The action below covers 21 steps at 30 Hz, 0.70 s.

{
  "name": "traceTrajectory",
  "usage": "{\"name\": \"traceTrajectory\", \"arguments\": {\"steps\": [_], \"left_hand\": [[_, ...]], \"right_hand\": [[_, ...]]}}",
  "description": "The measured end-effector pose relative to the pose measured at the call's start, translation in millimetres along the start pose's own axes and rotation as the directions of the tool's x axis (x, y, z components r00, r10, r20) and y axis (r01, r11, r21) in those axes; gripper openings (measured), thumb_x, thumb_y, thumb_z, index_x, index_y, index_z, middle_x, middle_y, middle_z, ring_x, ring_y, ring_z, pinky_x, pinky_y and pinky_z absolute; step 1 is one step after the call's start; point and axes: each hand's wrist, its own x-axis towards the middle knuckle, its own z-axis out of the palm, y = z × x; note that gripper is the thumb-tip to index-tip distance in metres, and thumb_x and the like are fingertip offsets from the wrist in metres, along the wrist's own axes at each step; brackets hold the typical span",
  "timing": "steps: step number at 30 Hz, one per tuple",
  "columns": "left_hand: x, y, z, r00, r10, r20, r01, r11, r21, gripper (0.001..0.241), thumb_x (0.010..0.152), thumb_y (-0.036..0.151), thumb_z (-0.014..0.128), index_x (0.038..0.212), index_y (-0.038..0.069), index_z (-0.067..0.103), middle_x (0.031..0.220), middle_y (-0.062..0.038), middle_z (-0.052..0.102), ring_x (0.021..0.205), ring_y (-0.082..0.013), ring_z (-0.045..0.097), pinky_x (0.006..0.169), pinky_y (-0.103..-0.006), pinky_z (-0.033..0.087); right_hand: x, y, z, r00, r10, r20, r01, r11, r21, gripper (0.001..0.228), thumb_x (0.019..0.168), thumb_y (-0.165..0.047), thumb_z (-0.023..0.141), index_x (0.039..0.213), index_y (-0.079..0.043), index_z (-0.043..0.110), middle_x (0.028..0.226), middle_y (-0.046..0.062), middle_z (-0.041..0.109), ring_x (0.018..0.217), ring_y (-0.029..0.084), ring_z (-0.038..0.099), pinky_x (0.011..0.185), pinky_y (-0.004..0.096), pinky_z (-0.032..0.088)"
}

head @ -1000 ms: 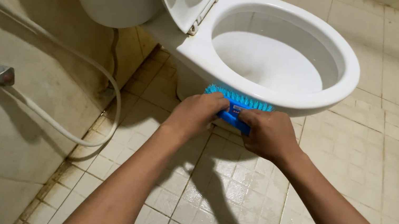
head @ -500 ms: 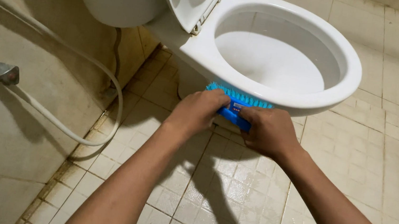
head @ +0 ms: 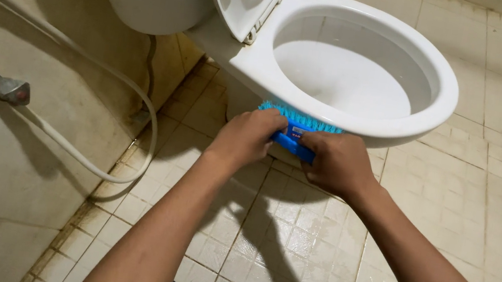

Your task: The person scrubs the inside of the toilet bowl and the exterior base using a blue brush. They move around the toilet to clean different sides of the base.

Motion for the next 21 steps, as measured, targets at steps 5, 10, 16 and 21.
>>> {"name": "traceTrajectory", "arguments": {"steps": [5, 10, 16, 21], "left_hand": [[0.6, 5.4, -2.1, 1.000, -0.019, 0.019, 0.019, 1.000, 0.014, 0.027, 0.077, -0.001, 0.070, 0.101, 0.012, 0.067, 0.101, -0.011, 0.067, 0.097, -0.0397, 0.066, 0.077, -0.0524, 0.053], [6.1, 15.2, -5.3, 0.999, -0.021, -0.027, 0.022, 0.999, 0.027, 0.021, 0.083, -0.002, 0.070, 0.100, 0.010, 0.065, 0.103, -0.011, 0.067, 0.097, -0.0396, 0.066, 0.077, -0.0535, 0.052], [4.5, 12.5, -6.7, 0.999, -0.049, 0.008, 0.049, 0.999, 0.004, 0.024, 0.077, -0.001, 0.072, 0.097, 0.009, 0.064, 0.099, -0.011, 0.067, 0.096, -0.0397, 0.066, 0.077, -0.0526, 0.053], [6.2, 11.4, -1.7, 0.999, -0.039, -0.008, 0.039, 0.998, 0.048, 0.024, 0.080, -0.001, 0.070, 0.100, 0.010, 0.064, 0.102, -0.011, 0.066, 0.096, -0.0391, 0.067, 0.076, -0.0525, 0.053]], "right_hand": [[0.8, 3.0, -7.8, 1.000, 0.006, 0.005, -0.006, 1.000, 0.024, 0.015, 0.068, -0.009, 0.075, 0.083, -0.012, 0.073, 0.073, 0.012, 0.070, 0.064, 0.033, 0.068, 0.059, 0.045, 0.054], [3.2, 3.2, -15.6, 0.998, 0.035, -0.048, -0.035, 0.999, -0.007, 0.013, 0.069, -0.011, 0.077, 0.081, -0.013, 0.074, 0.074, 0.010, 0.071, 0.063, 0.032, 0.068, 0.057, 0.044, 0.054], [0.4, 2.1, -4.6, 0.999, 0.036, -0.040, -0.037, 0.999, -0.024, 0.013, 0.069, -0.013, 0.080, 0.080, -0.015, 0.075, 0.070, 0.010, 0.071, 0.062, 0.031, 0.068, 0.057, 0.044, 0.054], [0.2, 4.5, -11.4, 0.997, 0.010, -0.080, -0.009, 1.000, 0.009, 0.016, 0.069, -0.012, 0.080, 0.084, -0.014, 0.075, 0.073, 0.010, 0.071, 0.063, 0.031, 0.069, 0.057, 0.043, 0.054]]}}
